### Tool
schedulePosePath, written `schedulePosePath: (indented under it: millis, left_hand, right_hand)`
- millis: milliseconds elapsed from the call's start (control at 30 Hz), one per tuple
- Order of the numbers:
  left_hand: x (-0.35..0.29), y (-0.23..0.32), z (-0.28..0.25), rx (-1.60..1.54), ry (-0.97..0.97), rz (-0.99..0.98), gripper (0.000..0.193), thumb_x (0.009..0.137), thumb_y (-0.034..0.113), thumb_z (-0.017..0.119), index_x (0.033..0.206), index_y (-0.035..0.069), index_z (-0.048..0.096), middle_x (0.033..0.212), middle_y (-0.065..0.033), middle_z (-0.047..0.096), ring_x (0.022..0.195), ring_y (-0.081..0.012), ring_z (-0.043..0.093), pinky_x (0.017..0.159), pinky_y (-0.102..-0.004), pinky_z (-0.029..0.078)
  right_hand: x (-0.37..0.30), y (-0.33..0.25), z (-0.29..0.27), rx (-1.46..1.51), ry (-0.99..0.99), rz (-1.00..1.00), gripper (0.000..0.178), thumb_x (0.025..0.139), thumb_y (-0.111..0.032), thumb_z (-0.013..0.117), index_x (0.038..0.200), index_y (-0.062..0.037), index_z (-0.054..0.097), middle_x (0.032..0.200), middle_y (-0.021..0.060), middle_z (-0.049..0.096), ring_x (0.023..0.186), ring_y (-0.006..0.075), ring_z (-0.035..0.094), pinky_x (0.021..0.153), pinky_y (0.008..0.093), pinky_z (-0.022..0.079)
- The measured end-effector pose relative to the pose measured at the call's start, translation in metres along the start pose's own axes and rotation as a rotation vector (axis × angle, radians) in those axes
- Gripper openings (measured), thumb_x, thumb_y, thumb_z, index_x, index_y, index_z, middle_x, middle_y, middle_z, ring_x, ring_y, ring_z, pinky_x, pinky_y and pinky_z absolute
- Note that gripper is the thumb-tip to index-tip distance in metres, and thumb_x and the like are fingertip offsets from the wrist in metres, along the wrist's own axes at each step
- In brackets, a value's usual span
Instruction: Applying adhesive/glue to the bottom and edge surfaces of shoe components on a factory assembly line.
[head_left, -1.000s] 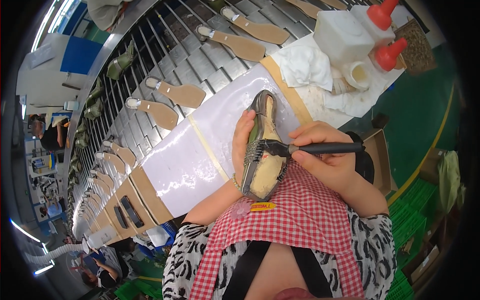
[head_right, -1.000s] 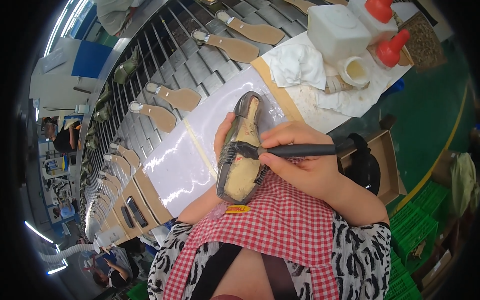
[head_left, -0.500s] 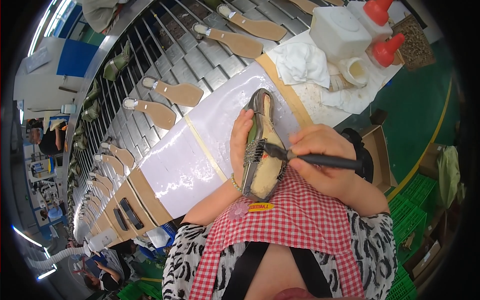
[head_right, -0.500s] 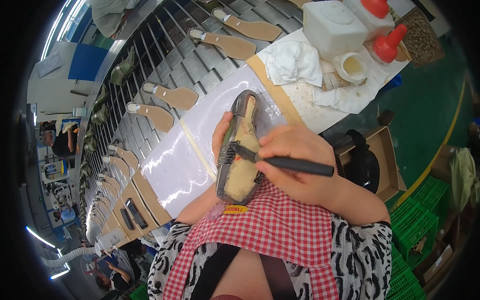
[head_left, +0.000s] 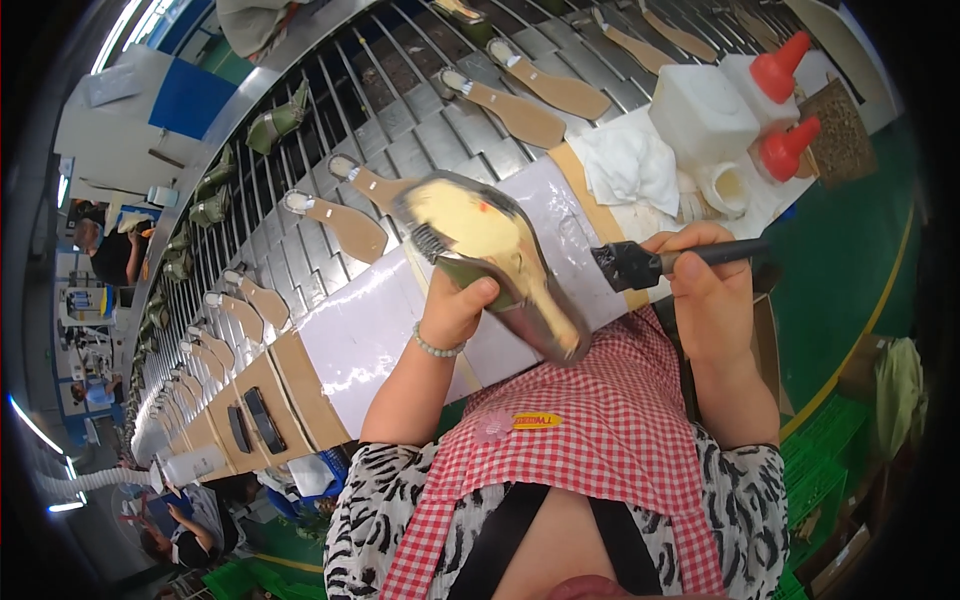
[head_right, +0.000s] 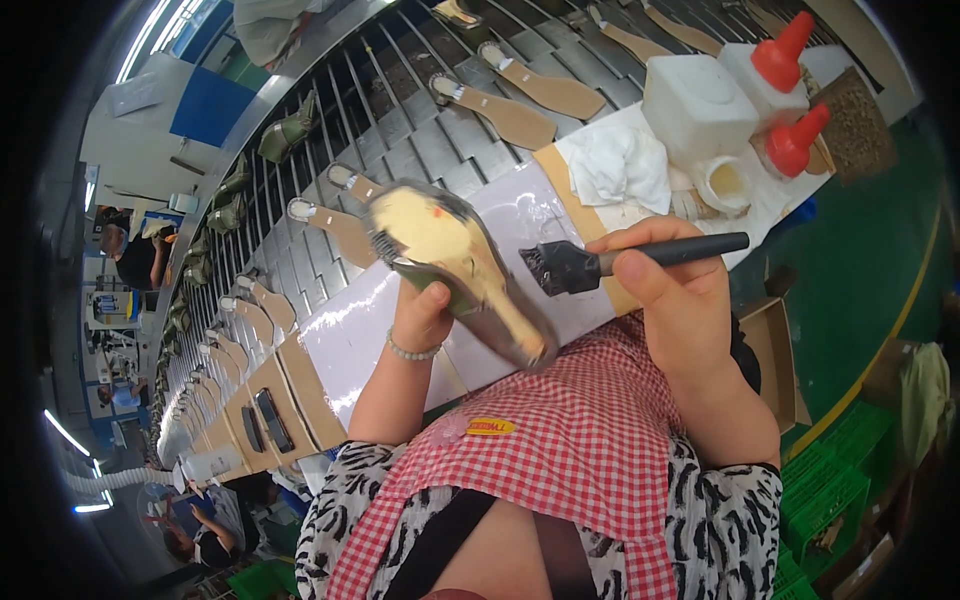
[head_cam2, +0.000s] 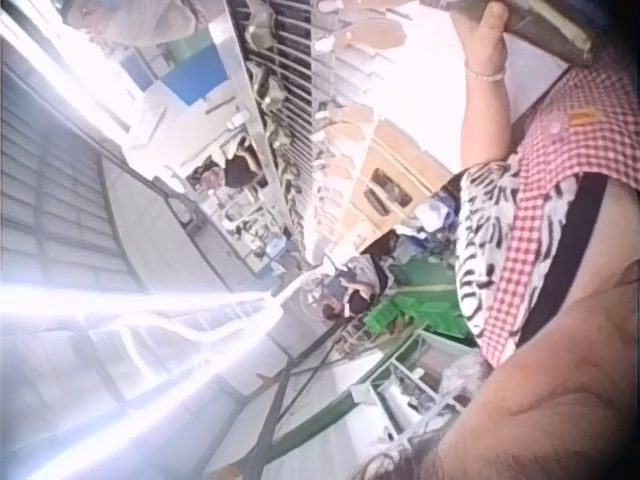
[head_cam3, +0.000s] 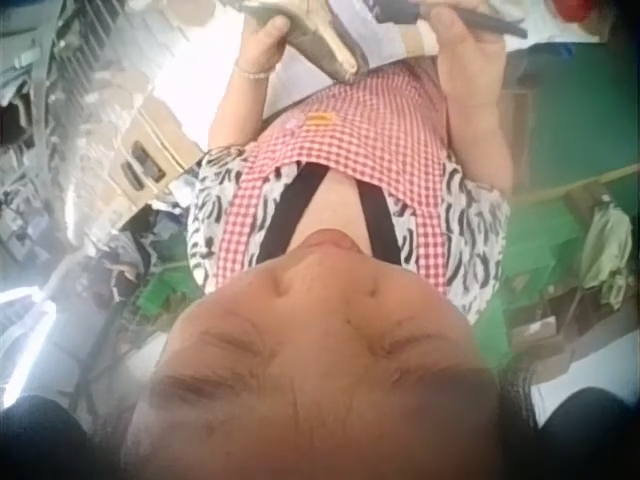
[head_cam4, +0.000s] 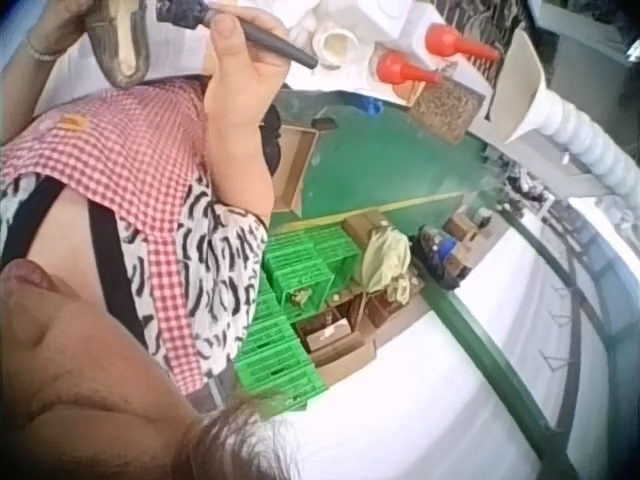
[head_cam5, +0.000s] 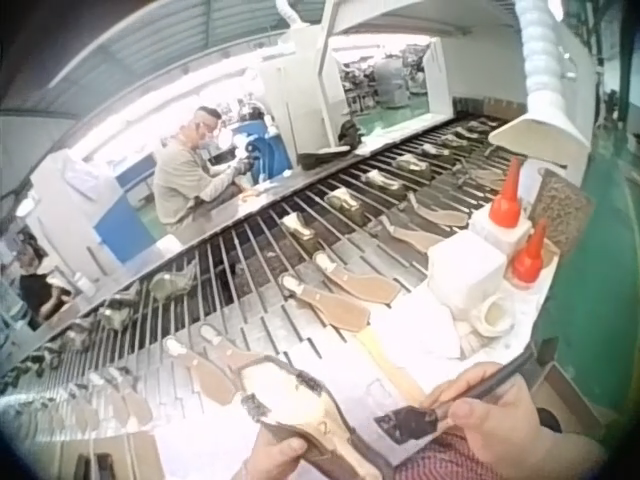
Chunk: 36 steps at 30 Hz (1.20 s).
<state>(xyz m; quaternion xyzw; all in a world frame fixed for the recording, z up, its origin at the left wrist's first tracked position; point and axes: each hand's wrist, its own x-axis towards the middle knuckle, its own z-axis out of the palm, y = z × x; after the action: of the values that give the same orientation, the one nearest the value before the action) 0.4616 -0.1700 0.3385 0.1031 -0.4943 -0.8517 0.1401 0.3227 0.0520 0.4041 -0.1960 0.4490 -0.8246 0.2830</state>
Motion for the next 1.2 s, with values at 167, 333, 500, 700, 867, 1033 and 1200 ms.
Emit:
schedulePosePath:
  millis: [167, 333, 500, 700, 867, 1033, 1200]
  left_hand:
    - [0.004, 0.010, 0.006, 0.196, -0.335, -0.191, 0.070, 0.067, 0.022, 0.081, 0.125, 0.000, 0.047, 0.116, -0.0082, 0.058, 0.107, -0.0183, 0.054, 0.093, -0.0326, 0.044]
    - [0.005, 0.013, 0.019, 0.270, -0.393, -0.299, 0.065, 0.066, 0.017, 0.080, 0.121, -0.001, 0.051, 0.113, -0.0074, 0.059, 0.103, -0.0160, 0.055, 0.091, -0.0307, 0.044]
    - [0.004, 0.013, 0.025, 0.299, -0.422, -0.267, 0.063, 0.066, 0.018, 0.080, 0.120, -0.001, 0.052, 0.112, -0.0074, 0.059, 0.102, -0.0158, 0.055, 0.090, -0.0304, 0.045]
    - [-0.002, 0.008, 0.023, 0.285, -0.428, -0.293, 0.066, 0.066, 0.019, 0.080, 0.121, -0.002, 0.051, 0.113, -0.0079, 0.059, 0.103, -0.0162, 0.055, 0.090, -0.0303, 0.044]
    - [-0.001, 0.007, 0.027, 0.274, -0.462, -0.309, 0.068, 0.066, 0.020, 0.081, 0.123, -0.002, 0.050, 0.115, -0.0082, 0.059, 0.104, -0.0161, 0.054, 0.091, -0.0304, 0.044]
    - [0.000, 0.009, 0.026, 0.285, -0.511, -0.356, 0.068, 0.066, 0.018, 0.081, 0.123, -0.002, 0.049, 0.114, -0.0070, 0.058, 0.104, -0.0151, 0.053, 0.091, -0.0298, 0.043]
    - [0.002, 0.000, 0.027, 0.251, -0.507, -0.341, 0.068, 0.065, 0.017, 0.081, 0.122, -0.002, 0.050, 0.114, -0.0063, 0.058, 0.104, -0.0149, 0.053, 0.092, -0.0296, 0.042]
  right_hand:
    - [0.010, 0.010, 0.009, 0.165, 0.038, 0.069, 0.016, 0.085, -0.004, 0.062, 0.100, 0.0016, 0.058, 0.096, 0.0121, 0.064, 0.092, 0.0163, 0.060, 0.085, 0.0296, 0.047]
    - [0.002, 0.018, 0.020, -0.288, -0.100, -0.188, 0.019, 0.079, 0.001, 0.068, 0.096, 0.0001, 0.061, 0.096, 0.0109, 0.063, 0.090, 0.0172, 0.061, 0.081, 0.0271, 0.047]
    - [0.003, 0.010, 0.023, -0.653, -0.196, -0.471, 0.018, 0.072, 0.000, 0.073, 0.087, -0.0006, 0.063, 0.091, 0.0136, 0.064, 0.084, 0.0234, 0.062, 0.072, 0.0303, 0.049]
    - [-0.002, -0.001, 0.015, -0.685, -0.347, -0.367, 0.016, 0.072, 0.000, 0.072, 0.086, -0.0009, 0.063, 0.089, 0.0112, 0.064, 0.080, 0.0202, 0.062, 0.071, 0.0284, 0.048]
    - [0.002, 0.001, 0.010, -0.452, -0.336, -0.173, 0.015, 0.075, 0.000, 0.071, 0.087, 0.0008, 0.063, 0.088, 0.0091, 0.063, 0.080, 0.0152, 0.060, 0.071, 0.0263, 0.047]
    - [0.006, -0.006, 0.013, -0.635, -0.337, -0.354, 0.013, 0.075, 0.000, 0.071, 0.086, 0.0002, 0.064, 0.089, 0.0100, 0.063, 0.084, 0.0177, 0.061, 0.075, 0.0283, 0.047]
    - [0.002, -0.020, 0.000, -0.562, -0.454, -0.175, 0.014, 0.075, 0.001, 0.071, 0.087, 0.0006, 0.064, 0.089, 0.0110, 0.064, 0.085, 0.0175, 0.061, 0.074, 0.0275, 0.047]
